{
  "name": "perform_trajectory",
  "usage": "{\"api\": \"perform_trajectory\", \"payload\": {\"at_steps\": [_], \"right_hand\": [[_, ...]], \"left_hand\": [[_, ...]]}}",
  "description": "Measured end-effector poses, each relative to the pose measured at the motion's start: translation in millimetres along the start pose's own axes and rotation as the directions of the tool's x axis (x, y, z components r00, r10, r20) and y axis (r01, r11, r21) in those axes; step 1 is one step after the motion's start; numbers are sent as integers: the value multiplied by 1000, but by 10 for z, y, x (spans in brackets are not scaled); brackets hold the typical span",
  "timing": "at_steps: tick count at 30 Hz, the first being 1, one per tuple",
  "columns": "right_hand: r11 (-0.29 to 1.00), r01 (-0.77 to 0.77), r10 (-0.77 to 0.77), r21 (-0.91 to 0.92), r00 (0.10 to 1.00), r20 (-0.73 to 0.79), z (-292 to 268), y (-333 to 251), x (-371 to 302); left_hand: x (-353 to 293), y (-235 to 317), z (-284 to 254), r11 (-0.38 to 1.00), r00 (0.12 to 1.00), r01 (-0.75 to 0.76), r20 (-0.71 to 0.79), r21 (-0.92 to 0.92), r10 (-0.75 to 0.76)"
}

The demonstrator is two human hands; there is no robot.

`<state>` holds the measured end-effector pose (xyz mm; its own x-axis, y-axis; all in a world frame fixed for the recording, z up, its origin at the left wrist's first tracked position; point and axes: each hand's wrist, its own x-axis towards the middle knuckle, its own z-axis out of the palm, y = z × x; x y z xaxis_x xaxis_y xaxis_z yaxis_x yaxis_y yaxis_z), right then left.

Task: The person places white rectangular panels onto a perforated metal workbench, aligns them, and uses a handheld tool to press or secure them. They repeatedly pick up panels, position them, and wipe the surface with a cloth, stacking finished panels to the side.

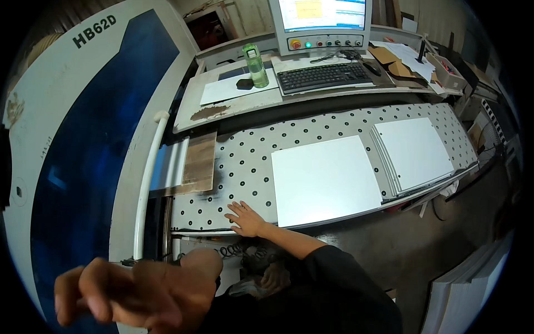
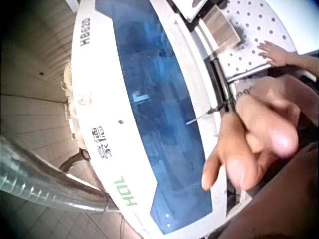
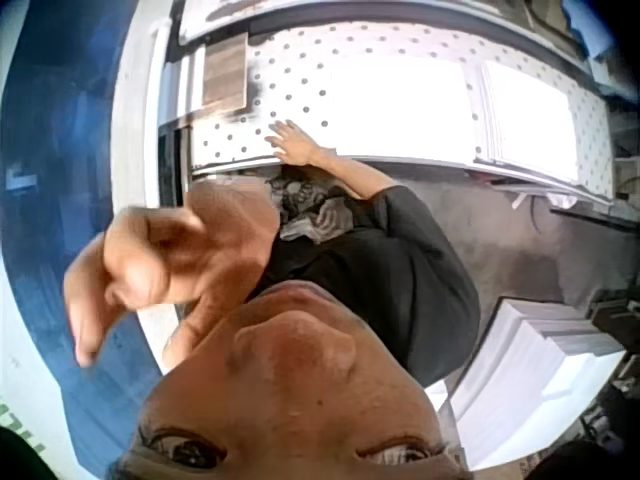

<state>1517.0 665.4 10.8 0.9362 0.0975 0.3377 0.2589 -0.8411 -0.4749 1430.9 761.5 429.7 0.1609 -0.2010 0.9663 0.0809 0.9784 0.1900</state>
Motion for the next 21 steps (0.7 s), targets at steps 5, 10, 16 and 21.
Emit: {"api": "perform_trajectory", "payload": {"at_steps": [5,10,16,21], "right_hand": [[998,52,-53,40,999,12,12,-213,133],[999,26,-26,45,1000,-14,-1,-125,84],[998,44,-44,49,999,0,30,-214,156],[998,24,-25,60,1000,16,-25,-154,140]], "left_hand": [[255,376,21,945,954,298,55,-131,-294],[235,343,-81,917,960,276,36,-288,-277],[362,281,661,929,740,78,-604,-361,-297],[65,569,55,699,773,171,-346,-694,-532]]}}
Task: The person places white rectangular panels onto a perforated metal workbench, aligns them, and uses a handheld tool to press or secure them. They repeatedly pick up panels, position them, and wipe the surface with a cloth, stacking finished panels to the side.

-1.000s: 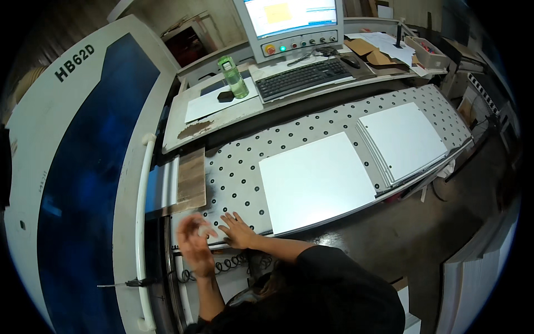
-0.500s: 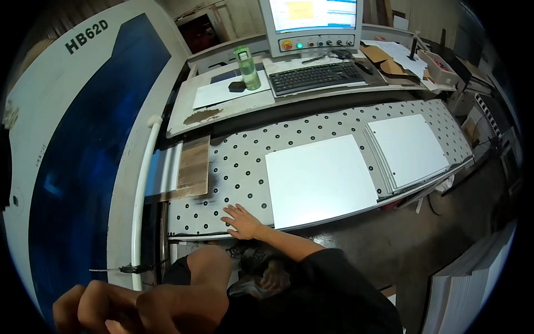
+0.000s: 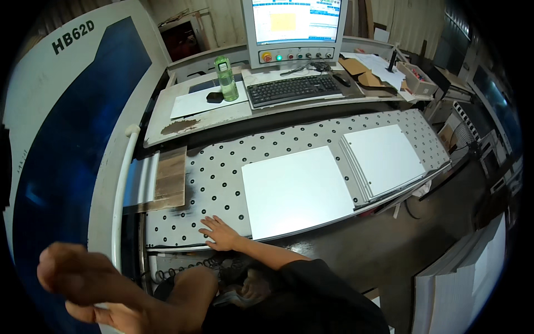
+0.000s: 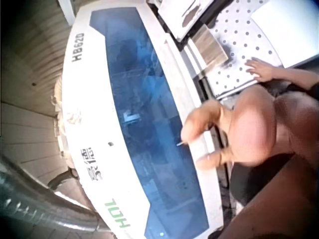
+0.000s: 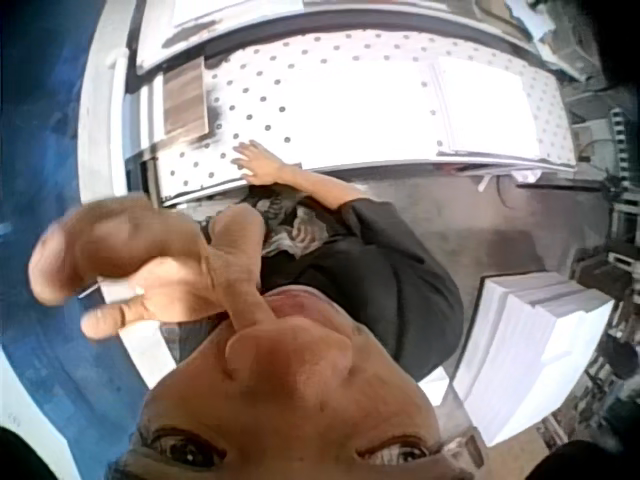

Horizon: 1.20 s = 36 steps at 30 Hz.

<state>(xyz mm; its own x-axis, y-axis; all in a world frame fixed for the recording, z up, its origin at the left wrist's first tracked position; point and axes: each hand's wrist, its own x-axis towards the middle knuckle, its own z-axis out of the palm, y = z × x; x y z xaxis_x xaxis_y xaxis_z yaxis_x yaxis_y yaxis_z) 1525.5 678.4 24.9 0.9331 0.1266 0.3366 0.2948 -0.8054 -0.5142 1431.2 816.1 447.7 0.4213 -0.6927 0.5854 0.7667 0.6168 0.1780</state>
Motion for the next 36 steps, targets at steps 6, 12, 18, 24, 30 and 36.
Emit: {"api": "perform_trajectory", "payload": {"at_steps": [6,12,18,24,30,36], "right_hand": [[1000,16,-15,15,999,-30,-3,-67,21],[1000,17,-17,-1,1000,-1,35,-76,42],[1000,25,-24,3,999,-26,5,-59,3],[1000,-2,3,18,1000,-19,18,-52,23],[1000,12,-13,-17,1000,-26,21,-32,32],[1000,14,-14,-5,1000,-26,54,-24,4]], "left_hand": [[-180,323,-340,950,923,266,329,-165,-201],[-55,-181,-48,940,952,-249,238,233,193],[-80,-165,252,767,994,-36,-55,640,93],[-175,-156,346,997,963,-25,-269,-75,4],[33,-293,1,943,962,-257,152,212,228],[45,-163,118,919,993,-101,91,381,71]]}}
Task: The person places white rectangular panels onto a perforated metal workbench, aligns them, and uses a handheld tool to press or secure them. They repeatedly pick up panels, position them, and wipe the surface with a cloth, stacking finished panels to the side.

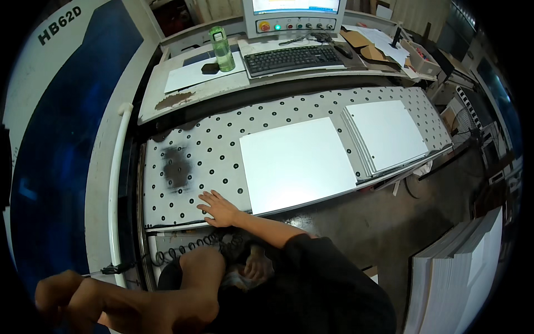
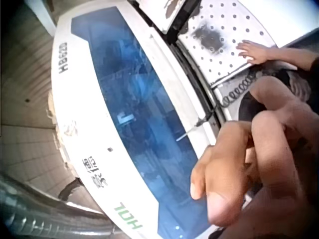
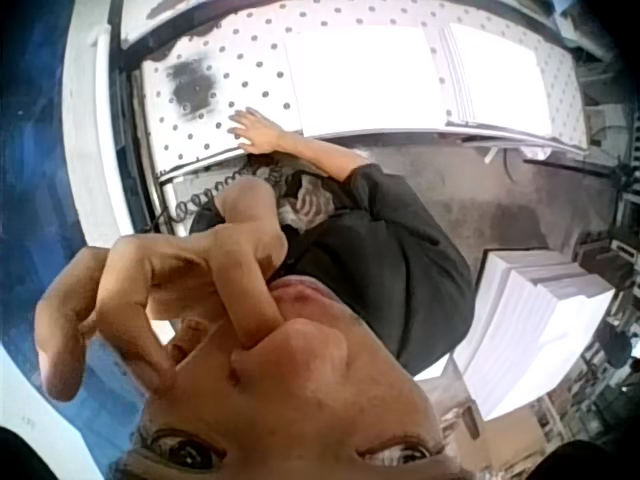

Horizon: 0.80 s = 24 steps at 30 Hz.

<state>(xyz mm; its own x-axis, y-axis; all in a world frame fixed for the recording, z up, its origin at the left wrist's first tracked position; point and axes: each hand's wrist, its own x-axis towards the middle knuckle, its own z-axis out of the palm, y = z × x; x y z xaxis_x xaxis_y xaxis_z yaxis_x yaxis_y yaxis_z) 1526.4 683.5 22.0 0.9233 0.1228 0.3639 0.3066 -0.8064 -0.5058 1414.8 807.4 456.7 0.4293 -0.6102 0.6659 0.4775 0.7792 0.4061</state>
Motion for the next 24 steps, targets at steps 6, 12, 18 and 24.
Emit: {"api": "perform_trajectory", "payload": {"at_steps": [6,12,18,24], "right_hand": [[1000,-17,17,4,1000,-7,-10,21,-43],[1000,-24,24,4,999,33,-90,-49,12],[999,-32,31,26,998,46,-79,-79,12],[1000,-10,10,-8,1000,27,-35,-75,63]], "left_hand": [[26,62,-30,966,986,157,-81,204,-143],[250,-561,-338,895,871,-373,241,-244,429],[14,-262,-390,943,970,-201,77,-266,229],[-40,-265,-535,900,973,-123,129,-417,192]]}}
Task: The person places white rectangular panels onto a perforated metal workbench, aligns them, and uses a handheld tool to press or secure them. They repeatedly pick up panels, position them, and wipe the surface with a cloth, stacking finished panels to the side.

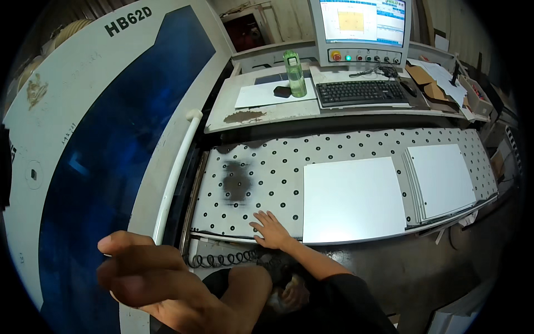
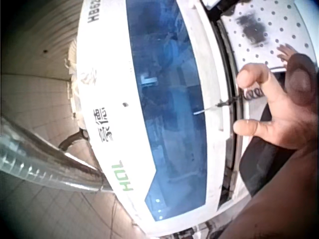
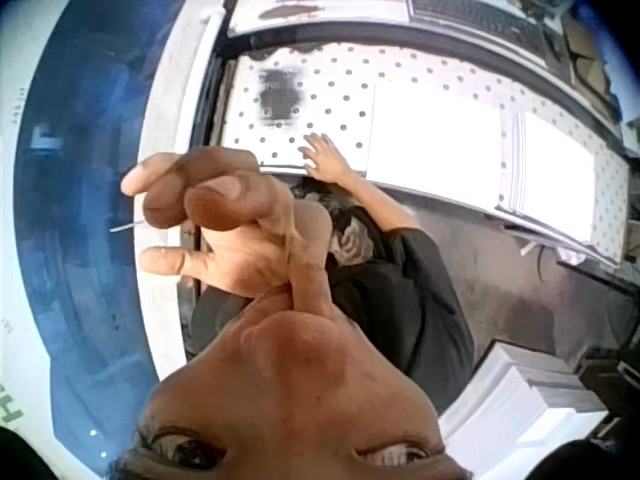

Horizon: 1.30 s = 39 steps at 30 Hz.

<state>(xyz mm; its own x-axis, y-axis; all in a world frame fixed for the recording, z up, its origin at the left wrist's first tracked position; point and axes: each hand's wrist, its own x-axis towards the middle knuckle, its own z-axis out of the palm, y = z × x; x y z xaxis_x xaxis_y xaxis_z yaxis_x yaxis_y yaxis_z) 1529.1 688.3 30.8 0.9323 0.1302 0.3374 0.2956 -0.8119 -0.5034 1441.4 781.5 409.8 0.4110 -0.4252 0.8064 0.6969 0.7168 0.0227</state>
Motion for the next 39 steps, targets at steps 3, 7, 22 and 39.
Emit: {"api": "perform_trajectory", "payload": {"at_steps": [3,7,22,39], "right_hand": [[1000,5,-5,-5,1000,0,6,9,-21],[1000,-8,7,-16,999,-35,-7,70,-65],[1000,-5,5,3,999,-48,8,58,-76],[1000,-11,11,16,1000,2,6,-2,-48]], "left_hand": [[66,-114,88,998,998,-13,-67,62,17],[146,-185,427,983,968,70,-251,168,-26],[132,-224,204,992,997,30,-70,124,-21],[-181,-384,304,958,916,-284,-308,-46,257]]}}
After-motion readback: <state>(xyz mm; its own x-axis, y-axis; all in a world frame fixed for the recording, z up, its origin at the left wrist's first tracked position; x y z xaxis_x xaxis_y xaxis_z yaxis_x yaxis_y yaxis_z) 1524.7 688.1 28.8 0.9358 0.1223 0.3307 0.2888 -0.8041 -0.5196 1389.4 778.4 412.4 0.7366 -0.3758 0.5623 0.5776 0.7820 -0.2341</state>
